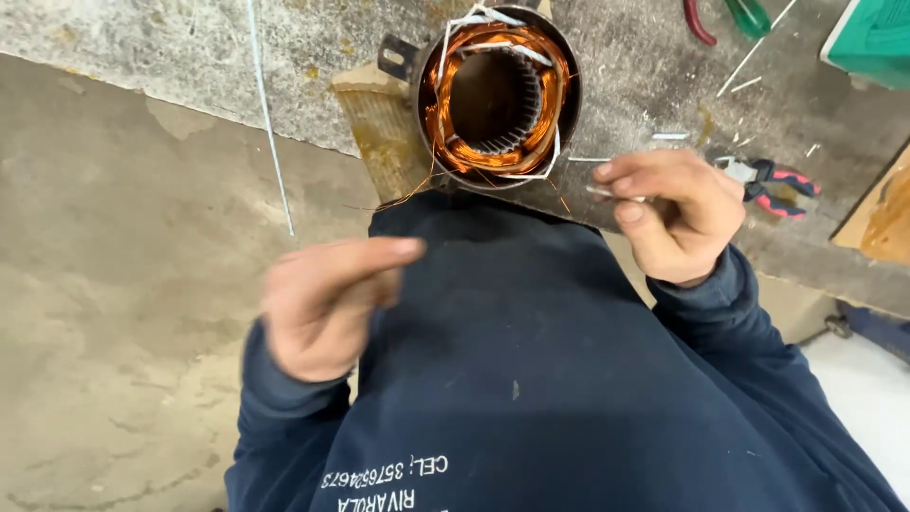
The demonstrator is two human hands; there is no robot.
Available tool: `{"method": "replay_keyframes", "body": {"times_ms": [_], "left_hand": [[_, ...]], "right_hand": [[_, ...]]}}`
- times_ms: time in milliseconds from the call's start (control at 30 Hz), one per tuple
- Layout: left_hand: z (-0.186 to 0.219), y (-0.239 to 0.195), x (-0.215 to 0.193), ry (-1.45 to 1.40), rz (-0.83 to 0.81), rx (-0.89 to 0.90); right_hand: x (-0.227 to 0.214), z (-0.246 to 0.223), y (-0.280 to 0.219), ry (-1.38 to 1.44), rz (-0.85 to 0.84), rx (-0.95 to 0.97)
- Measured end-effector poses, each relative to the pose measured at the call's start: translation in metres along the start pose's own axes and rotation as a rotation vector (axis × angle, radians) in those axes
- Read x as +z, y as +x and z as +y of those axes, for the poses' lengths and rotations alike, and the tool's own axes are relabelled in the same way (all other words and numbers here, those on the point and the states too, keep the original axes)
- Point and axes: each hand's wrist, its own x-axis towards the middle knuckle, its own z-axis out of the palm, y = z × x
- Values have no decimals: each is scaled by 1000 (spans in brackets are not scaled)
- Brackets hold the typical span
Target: Repairing a motor stator by inserting wires and insulators.
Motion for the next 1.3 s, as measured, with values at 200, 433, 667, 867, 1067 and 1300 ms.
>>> {"method": "replay_keyframes", "body": {"times_ms": [200, 433, 667, 867, 1067, 1300], "left_hand": [[47, 82, -34, 228, 99, 112], [15, 182, 7, 615, -558, 600], [6, 218, 26, 344, -974, 663], [-2, 215, 34, 273, -952, 511], [-8, 206, 33, 308, -839, 602], [-16, 202, 31, 323, -780, 605]], "right_hand": [[11, -6, 5, 148, 53, 80], [10, -26, 17, 41, 82, 63], [6, -25, 33, -80, 87, -57], [7, -27, 37, -60, 108, -76], [4, -36, 56, -76, 75, -72], [9, -35, 55, -75, 49, -54]]}}
